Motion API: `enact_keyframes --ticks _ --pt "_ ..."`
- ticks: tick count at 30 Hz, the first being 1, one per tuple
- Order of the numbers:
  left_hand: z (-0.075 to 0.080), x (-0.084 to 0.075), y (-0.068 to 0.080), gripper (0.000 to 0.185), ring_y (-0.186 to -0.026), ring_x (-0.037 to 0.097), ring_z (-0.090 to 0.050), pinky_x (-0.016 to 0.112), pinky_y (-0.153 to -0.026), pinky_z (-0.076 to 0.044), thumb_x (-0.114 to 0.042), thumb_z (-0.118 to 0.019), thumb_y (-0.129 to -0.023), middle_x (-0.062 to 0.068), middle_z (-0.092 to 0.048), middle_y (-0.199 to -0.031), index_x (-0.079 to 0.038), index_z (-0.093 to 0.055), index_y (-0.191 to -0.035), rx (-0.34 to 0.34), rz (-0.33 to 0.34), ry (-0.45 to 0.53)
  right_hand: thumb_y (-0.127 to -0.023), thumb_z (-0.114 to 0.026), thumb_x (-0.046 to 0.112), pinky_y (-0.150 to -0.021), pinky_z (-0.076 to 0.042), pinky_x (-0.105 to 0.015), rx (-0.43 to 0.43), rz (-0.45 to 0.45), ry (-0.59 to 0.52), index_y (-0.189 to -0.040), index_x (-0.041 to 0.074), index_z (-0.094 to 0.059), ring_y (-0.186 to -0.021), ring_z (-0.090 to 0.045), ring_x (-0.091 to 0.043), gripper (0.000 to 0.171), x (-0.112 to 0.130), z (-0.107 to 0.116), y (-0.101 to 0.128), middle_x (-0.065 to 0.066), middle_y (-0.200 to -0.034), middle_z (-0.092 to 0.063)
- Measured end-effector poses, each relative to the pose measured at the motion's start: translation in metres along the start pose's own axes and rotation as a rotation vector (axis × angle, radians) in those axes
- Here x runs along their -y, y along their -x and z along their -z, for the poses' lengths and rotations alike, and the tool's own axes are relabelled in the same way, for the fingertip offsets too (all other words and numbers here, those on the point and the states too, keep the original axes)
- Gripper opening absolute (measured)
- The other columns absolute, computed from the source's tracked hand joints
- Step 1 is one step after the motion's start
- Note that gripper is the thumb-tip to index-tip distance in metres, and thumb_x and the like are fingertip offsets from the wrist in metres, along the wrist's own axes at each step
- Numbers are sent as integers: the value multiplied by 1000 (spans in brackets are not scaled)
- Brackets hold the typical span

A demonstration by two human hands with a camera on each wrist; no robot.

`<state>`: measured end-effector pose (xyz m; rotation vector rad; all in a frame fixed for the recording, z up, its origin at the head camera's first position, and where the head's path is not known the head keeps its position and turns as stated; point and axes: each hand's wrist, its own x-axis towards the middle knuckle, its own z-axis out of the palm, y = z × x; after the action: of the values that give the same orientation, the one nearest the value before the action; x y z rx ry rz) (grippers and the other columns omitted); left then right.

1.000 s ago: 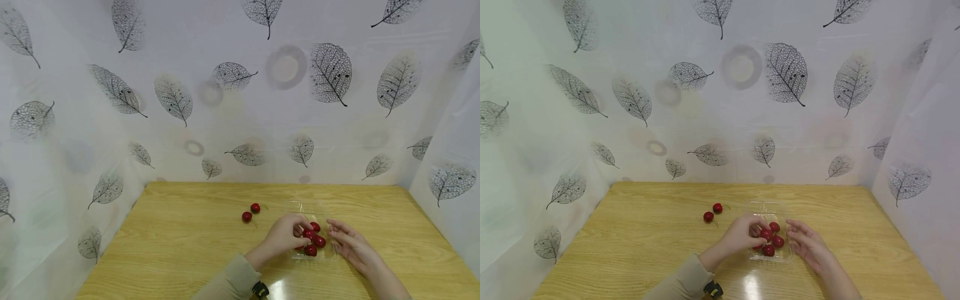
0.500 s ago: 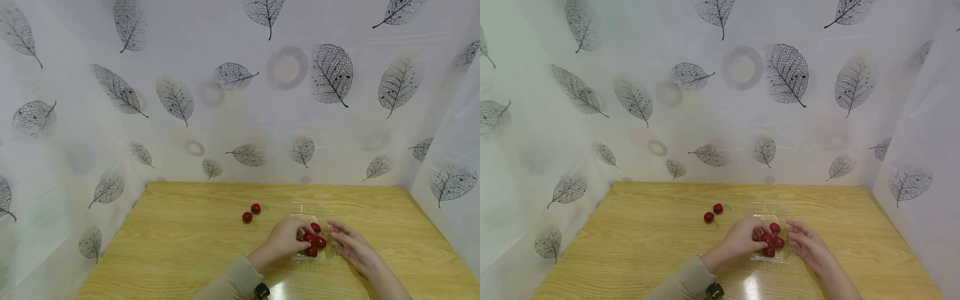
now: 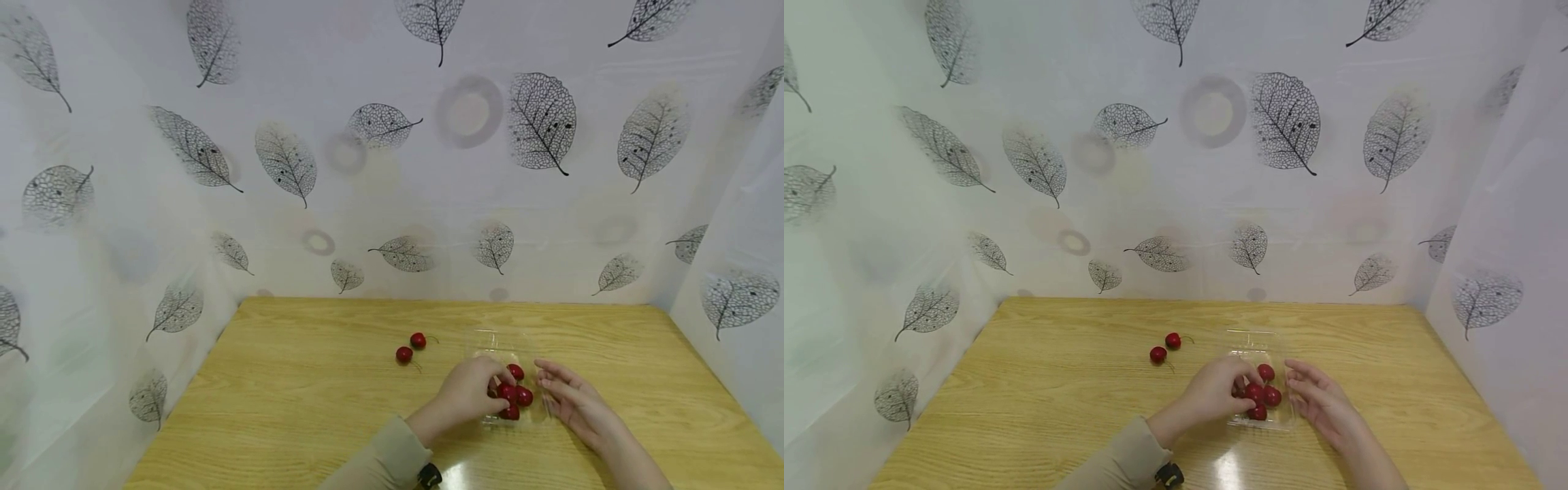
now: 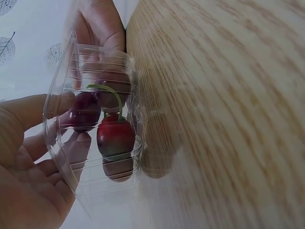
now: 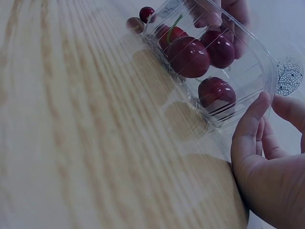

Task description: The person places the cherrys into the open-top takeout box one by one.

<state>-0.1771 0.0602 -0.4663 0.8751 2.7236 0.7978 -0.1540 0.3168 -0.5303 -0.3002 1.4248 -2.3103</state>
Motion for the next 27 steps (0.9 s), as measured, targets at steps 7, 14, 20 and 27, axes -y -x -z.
enact_keyframes --ticks 7,14,20,27 --pt "0 5 2 22 -79 -7 -55 9 -68 -48 -13 -86 -90 -11 -69 -103 -20 -78 -110 -24 -4 131 -112 -41 2 -92 -56 -17 -13 -17 22 -132 34 -69 -109 -65 0 47 0 -2 0 14 -122 -67" --pt "1 8 4 18 -83 -6 -60 8 -73 -50 -10 -82 -93 -8 -71 -103 -16 -77 -109 -40 -49 202 -113 -42 3 -93 -57 -17 -50 -34 35 -130 36 -70 -109 -65 2 46 1 -2 0 16 -121 -66" --pt "1 11 3 17 -80 -7 -59 10 -74 -52 -7 -81 -93 -3 -75 -105 -12 -78 -110 -44 -41 337 -113 -42 4 -93 -57 -17 -60 -45 40 -129 36 -70 -109 -64 3 46 2 -1 0 17 -121 -66" --pt "4 15 2 18 -79 -7 -60 12 -76 -54 -4 -79 -93 6 -77 -105 -5 -77 -111 -61 -30 496 -113 -43 4 -92 -57 -17 -77 -43 45 -129 37 -70 -108 -65 2 46 1 -1 0 17 -120 -66"
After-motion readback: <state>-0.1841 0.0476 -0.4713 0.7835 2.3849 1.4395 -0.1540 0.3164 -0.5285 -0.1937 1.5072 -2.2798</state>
